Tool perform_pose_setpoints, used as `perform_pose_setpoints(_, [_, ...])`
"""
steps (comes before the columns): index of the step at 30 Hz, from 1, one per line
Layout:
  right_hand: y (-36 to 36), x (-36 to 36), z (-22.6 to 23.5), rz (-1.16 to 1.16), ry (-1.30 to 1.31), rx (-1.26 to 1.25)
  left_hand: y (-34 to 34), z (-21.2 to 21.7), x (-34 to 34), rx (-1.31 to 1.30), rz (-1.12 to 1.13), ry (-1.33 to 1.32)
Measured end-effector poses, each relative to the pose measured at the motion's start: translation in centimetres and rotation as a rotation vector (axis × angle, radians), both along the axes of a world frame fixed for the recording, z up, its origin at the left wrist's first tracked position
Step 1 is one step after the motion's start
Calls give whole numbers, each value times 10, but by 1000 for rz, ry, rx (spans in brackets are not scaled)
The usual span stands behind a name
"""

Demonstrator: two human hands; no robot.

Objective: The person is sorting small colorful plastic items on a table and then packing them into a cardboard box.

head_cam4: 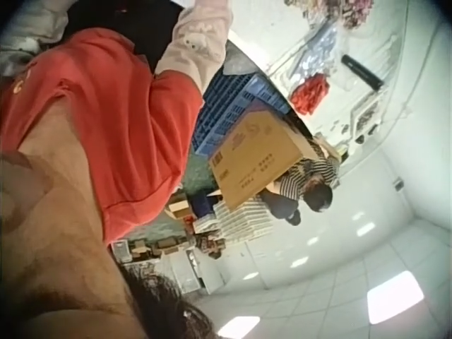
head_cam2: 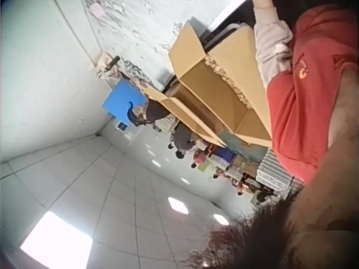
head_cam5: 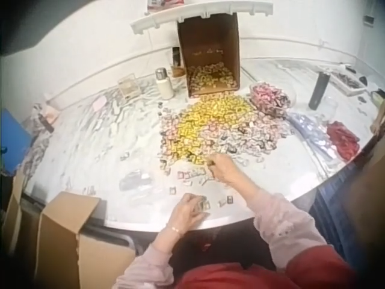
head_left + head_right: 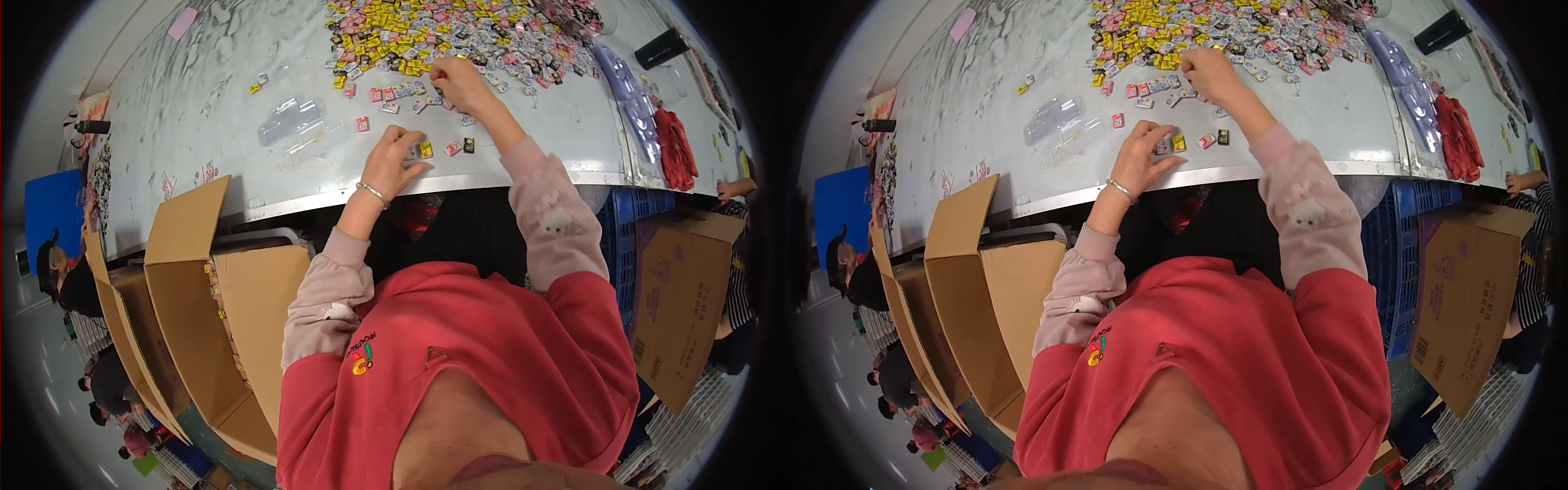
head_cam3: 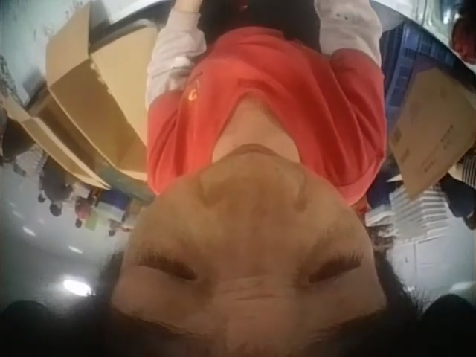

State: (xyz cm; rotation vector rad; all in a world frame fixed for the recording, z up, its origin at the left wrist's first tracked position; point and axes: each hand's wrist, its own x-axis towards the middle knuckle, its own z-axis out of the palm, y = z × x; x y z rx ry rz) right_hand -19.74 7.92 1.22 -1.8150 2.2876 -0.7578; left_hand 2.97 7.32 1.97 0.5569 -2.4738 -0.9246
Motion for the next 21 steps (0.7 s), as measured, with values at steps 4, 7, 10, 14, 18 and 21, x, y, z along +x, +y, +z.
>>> perform_pose_setpoints(4, [39, 24, -2, 46, -632, -1, 1, -14, -5, -120, 11, -55])
perform_pose_setpoints(7, [59, 47, -6, 70, -491, -23, -4, -17, -4, -62, 11, -105])
perform_pose_setpoints(10, [70, 47, 1, 35, -152, -50, -8, -13, -3, -18, -7, -87])
perform_pose_setpoints(14, [94, 45, 18, 6, -123, 15, -6, -1, -4, -64, 18, -75])
perform_pose_setpoints(18, [102, 65, 17, 52, 23, 88, 1, -4, -20, -143, 8, -159])
perform_pose_setpoints(21, [103, 62, 9, 119, 13, 32, 4, -9, -22, -212, 29, -177])
